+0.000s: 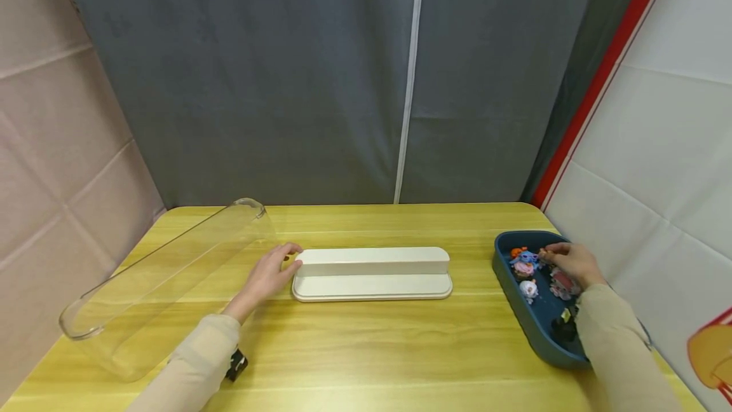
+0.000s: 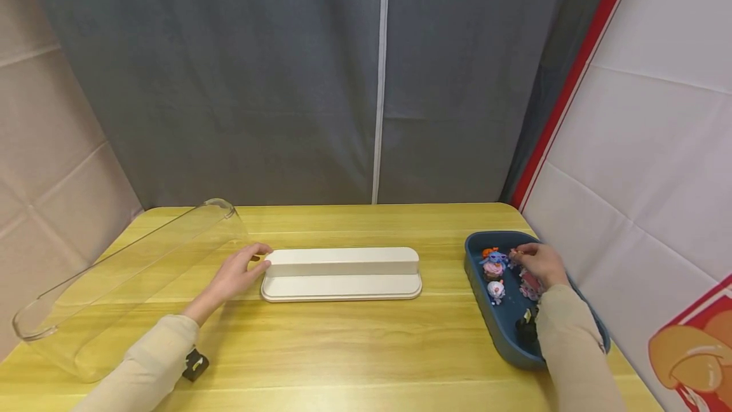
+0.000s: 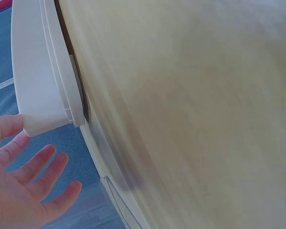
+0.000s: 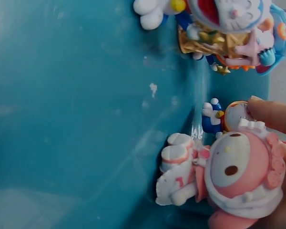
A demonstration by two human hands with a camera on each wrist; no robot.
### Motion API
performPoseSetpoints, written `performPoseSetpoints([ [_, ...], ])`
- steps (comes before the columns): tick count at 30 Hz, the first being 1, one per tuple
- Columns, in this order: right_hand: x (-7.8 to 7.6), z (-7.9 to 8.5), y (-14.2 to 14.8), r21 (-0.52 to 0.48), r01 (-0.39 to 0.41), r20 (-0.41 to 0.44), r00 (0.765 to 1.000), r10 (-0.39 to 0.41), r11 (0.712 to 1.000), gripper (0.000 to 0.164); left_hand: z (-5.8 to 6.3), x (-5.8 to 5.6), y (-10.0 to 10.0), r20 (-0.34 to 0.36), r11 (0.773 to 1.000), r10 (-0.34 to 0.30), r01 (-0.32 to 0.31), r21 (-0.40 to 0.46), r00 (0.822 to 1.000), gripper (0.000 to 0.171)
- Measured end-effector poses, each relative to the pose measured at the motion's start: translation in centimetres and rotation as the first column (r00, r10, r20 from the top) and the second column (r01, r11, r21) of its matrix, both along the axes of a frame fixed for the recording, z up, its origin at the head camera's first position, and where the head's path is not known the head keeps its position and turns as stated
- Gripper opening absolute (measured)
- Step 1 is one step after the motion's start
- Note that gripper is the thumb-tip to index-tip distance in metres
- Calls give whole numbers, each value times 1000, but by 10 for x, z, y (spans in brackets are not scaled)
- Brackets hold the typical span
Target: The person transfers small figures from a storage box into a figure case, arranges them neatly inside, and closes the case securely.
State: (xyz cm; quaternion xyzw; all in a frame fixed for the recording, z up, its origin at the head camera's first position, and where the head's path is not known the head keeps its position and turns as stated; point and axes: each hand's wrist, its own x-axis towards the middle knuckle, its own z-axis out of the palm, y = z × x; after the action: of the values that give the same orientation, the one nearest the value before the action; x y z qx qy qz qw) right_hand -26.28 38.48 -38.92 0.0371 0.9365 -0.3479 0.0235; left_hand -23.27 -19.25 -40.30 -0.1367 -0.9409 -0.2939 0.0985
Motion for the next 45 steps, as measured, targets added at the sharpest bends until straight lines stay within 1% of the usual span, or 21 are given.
performPoseSetpoints([
  [6,1,3,-1,2,19,-40,999,-19,1000,60,0,0,0,1,1000,1,-1,2,1000,25],
  [13,6,11,-5,27,31,-131,991,-28,999,56,-1,0,0,-11,1000,-8,8,9,1000,24],
  [17,8,17,-7,25,40,-150,988,-36,999,57,-1,-1,-1,-10,1000,-11,11,11,1000,24],
  [22,8,23,-9,49,46,-191,981,-36,998,58,-2,-1,-1,-1,1000,-6,6,11,1000,25],
  [24,5,24,-8,39,42,-175,984,-34,998,60,-2,0,-1,1,1000,-4,4,11,1000,25],
  [25,2,22,-6,37,50,-177,983,-42,998,61,-2,0,-1,1,1000,-3,3,10,1000,25],
  [27,-9,10,6,32,51,-184,982,-44,998,64,-1,0,-1,-1,1000,-1,1,7,1000,25],
  [28,-10,11,6,21,47,-171,984,-43,999,65,-1,0,0,-3,1000,-1,1,6,1000,25],
  [30,-11,11,5,20,51,-180,983,-46,999,67,0,1,0,-6,1000,-2,2,6,1000,25],
  [32,-11,13,4,20,43,-198,979,-38,999,63,0,1,1,-7,1000,-2,2,9,1000,25],
  [34,-9,21,-2,6,13,-194,981,-11,1000,60,0,2,1,-6,1000,-2,2,12,1000,25],
  [36,-19,12,6,19,20,-233,972,-16,1000,56,0,2,1,-4,1000,1,-1,13,1000,24],
  [37,-22,10,8,26,9,-253,967,-3,1000,53,0,2,1,-3,1000,2,-2,13,1000,25],
  [38,-25,8,9,34,15,-266,964,-6,999,52,0,2,1,-1,1000,3,-3,14,1000,25],
  [39,-26,8,11,28,-13,-269,963,20,1000,52,0,2,1,-2,1000,4,-4,14,1000,25],
  [40,-27,9,9,34,0,-280,960,9,999,50,0,2,1,-1,1000,5,-5,14,1000,25],
  [41,-26,10,6,33,18,-280,960,-8,999,48,0,2,1,0,1000,6,-6,14,1000,25],
  [45,-6,39,-22,38,-42,-275,960,51,998,49,0,1,1,-4,1000,6,-6,11,1000,25],
])
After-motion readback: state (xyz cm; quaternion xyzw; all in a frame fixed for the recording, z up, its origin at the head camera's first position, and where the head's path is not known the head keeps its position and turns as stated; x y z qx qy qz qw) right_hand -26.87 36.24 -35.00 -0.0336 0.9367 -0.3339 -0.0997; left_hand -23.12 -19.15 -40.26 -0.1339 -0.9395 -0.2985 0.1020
